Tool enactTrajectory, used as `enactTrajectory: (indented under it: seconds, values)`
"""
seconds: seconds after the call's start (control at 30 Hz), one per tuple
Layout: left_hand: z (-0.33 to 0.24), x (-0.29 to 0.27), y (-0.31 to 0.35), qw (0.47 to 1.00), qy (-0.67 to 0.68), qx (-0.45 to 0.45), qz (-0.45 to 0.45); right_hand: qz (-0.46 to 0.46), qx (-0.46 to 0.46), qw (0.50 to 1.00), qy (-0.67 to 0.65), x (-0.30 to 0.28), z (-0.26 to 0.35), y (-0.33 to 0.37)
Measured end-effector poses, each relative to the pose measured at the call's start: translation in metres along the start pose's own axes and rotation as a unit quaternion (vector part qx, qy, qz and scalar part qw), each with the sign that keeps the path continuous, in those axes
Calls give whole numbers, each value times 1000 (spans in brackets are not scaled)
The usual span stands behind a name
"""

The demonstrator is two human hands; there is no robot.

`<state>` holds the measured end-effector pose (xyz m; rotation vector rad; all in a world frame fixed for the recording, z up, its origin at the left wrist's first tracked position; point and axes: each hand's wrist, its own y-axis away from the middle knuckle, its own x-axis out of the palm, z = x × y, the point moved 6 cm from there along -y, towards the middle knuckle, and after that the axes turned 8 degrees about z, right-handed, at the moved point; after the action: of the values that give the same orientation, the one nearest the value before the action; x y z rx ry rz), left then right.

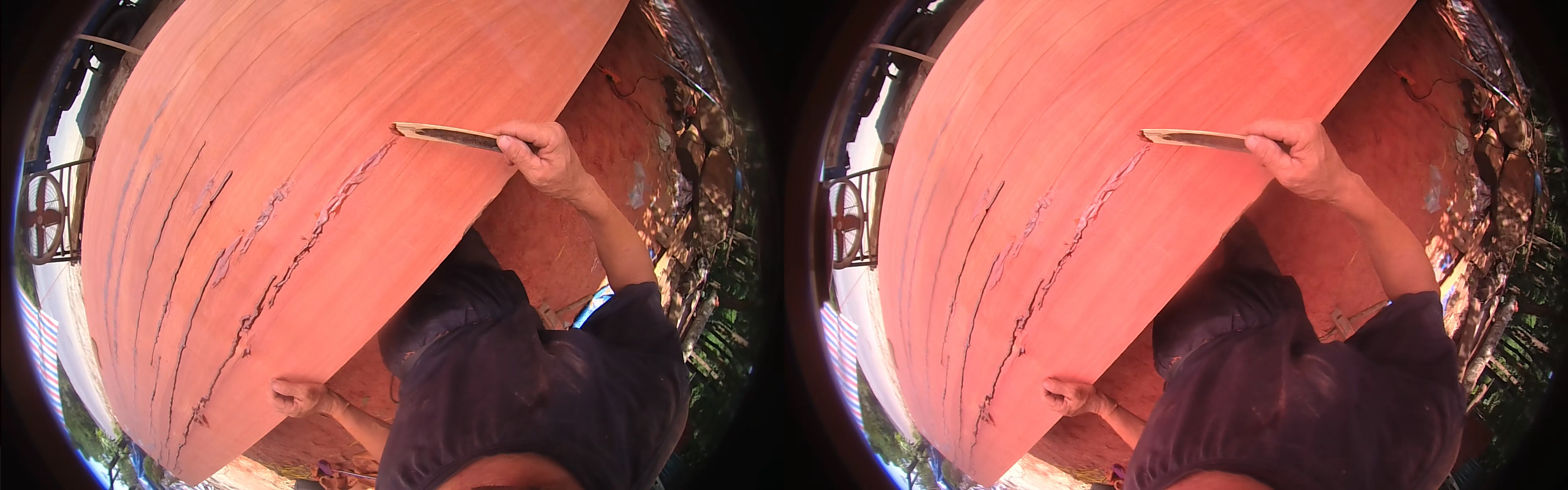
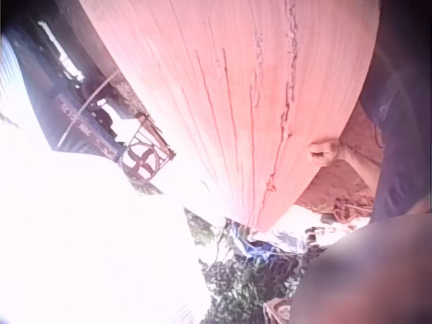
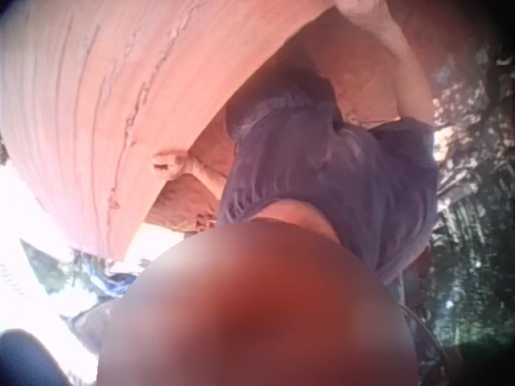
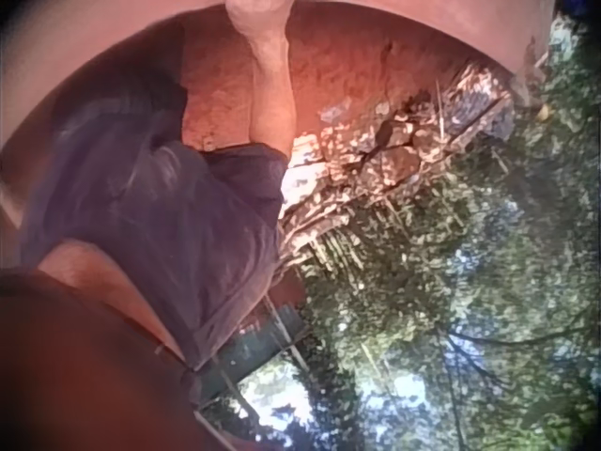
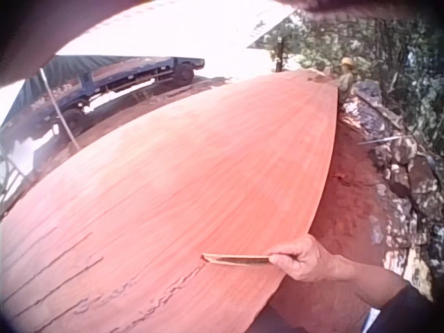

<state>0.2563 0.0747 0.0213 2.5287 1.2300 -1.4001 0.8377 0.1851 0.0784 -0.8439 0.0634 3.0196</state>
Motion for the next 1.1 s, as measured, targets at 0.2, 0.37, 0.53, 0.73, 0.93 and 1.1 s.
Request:
enactTrajectory:
  seconds: [0.2,0.37,0.53,0.73,0.93,1.1]
  values:
    - [1,0,1,1000,6,-15,2,132,85,984,-89,-29,-23,-49]
    - [-1,0,1,1000,20,-4,-12,199,68,976,-57,-22,-23,-88]
    - [1,-1,1,1000,-7,-12,-1,245,56,967,-51,-9,-8,-103]
    - [5,-1,0,1000,-17,9,-15,269,30,963,-21,5,6,-113]
    - [5,-2,0,1000,-11,0,-18,270,3,963,-14,15,14,-117]
    - [3,-1,1,1000,-10,-9,-22,257,-21,966,-10,21,19,-117]
